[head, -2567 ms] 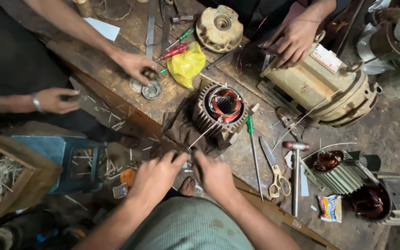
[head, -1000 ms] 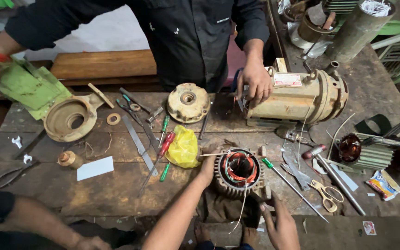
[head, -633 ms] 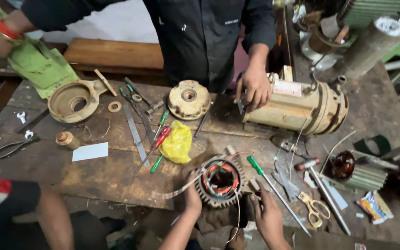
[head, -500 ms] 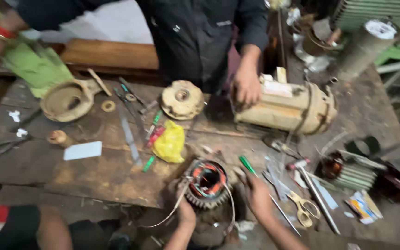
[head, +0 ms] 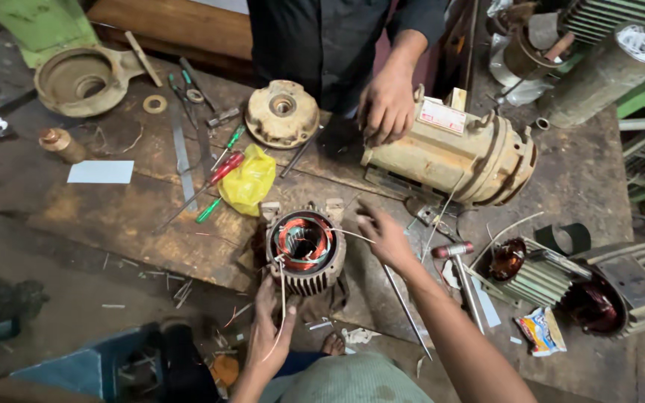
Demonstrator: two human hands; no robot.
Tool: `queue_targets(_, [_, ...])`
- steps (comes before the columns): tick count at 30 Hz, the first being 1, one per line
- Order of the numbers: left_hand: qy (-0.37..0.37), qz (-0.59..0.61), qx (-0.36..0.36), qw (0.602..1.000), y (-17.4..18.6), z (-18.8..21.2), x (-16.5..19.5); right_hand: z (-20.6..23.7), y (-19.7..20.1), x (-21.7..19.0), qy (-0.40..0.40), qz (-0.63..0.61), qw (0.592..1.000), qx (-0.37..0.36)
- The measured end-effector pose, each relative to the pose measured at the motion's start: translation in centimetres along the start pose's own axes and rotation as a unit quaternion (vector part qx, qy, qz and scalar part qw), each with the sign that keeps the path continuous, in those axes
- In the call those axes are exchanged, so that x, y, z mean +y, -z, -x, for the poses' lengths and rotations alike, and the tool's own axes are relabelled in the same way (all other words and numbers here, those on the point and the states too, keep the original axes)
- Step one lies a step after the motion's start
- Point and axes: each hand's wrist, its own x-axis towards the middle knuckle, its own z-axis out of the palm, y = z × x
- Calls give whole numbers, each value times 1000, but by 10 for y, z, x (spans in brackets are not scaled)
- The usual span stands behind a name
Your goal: The person works at a cluttered workbench on a disassembled electric motor stator, pulling and trimming insulation strips and wire ends from the winding slots, using pliers and scissors to cut material and a screwdriver to work inside the stator, while another person across the table handles a motor housing and end bell.
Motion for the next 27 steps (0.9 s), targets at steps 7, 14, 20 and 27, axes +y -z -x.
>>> queue_targets(7, [76, -50, 20, 996, -15, -5, 18, 64, 32, 7, -291, -379, 877, -50])
queue_targets(14, [-36, -216, 9, 976, -26, -5, 0, 86, 5, -22, -265, -350, 898, -12])
queue_targets(20, [-7, -231, 35, 972, -44, -4, -11, 99, -3, -30, -271, -372, 888, 22])
queue_targets(27, [-30, -146, 53, 987, -46, -3, 1, 90, -5, -34, -303, -408, 861, 17])
